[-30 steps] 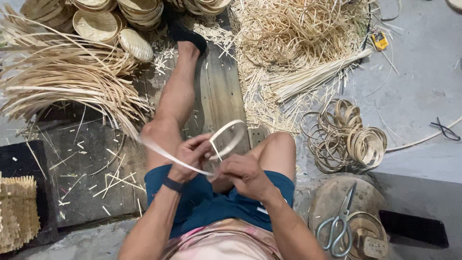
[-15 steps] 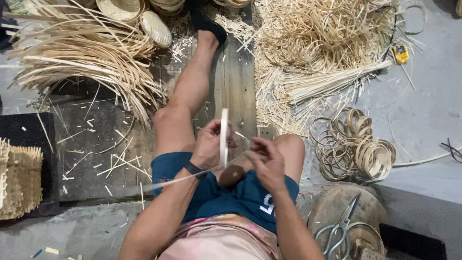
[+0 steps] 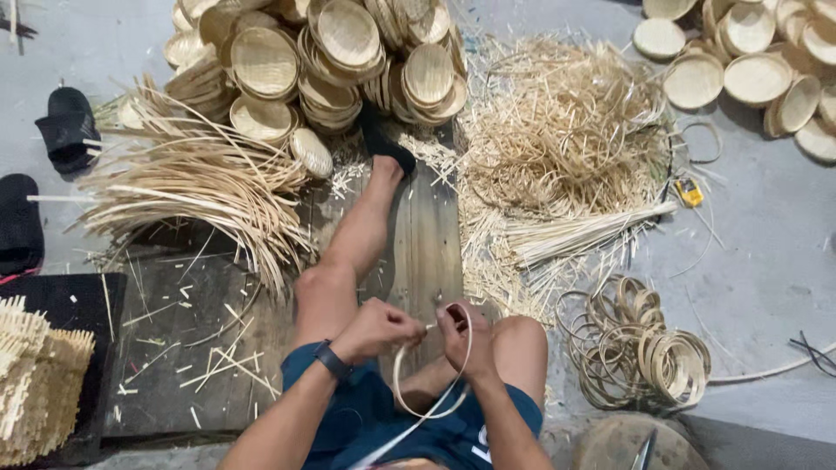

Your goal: The person sits on the floor and repeatedly bends thin bamboo strips into circular rims, tucking the ends to form closed loops. The person handles the strips by hand, forming and adjusting the circles, with stacks of finished rims and raw bamboo visible nearby.

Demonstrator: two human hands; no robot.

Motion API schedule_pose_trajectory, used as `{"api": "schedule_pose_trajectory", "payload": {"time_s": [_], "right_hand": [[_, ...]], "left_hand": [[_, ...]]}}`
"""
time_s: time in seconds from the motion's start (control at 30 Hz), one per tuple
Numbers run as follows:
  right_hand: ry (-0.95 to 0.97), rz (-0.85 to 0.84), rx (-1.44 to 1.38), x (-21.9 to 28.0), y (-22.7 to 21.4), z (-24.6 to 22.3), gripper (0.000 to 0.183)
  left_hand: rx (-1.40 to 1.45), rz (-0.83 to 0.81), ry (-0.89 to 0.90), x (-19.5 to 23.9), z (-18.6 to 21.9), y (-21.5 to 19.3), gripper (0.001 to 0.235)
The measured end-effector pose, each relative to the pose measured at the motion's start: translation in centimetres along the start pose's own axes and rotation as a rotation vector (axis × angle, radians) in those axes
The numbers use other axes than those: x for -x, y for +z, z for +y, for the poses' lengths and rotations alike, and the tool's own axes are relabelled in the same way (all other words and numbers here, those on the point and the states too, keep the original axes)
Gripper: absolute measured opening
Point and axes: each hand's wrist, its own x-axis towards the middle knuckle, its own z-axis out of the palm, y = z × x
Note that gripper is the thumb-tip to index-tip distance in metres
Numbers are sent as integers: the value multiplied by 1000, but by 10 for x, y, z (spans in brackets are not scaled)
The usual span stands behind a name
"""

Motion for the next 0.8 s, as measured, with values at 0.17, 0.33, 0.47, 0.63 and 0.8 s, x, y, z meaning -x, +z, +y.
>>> {"api": "schedule_pose_trajectory", "payload": {"time_s": [0.17, 0.33, 0.47, 0.63, 0.8], "right_hand": [[-495, 70, 296, 3, -10, -23, 9], [-178, -13, 314, 6, -17, -23, 12], [-213, 81, 268, -13, -34, -19, 16], [109, 293, -211, -60, -60, -10, 22], [-20, 96, 122, -16, -32, 26, 21]], "left_hand": [[-467, 184, 348, 4, 4, 30, 28], [-716, 253, 488, 12, 2, 51, 9], [-867, 248, 454, 12, -18, 55, 6], [-701, 238, 369, 4, -60, 60, 8], [237, 313, -167, -22, -91, 42, 20]]}}
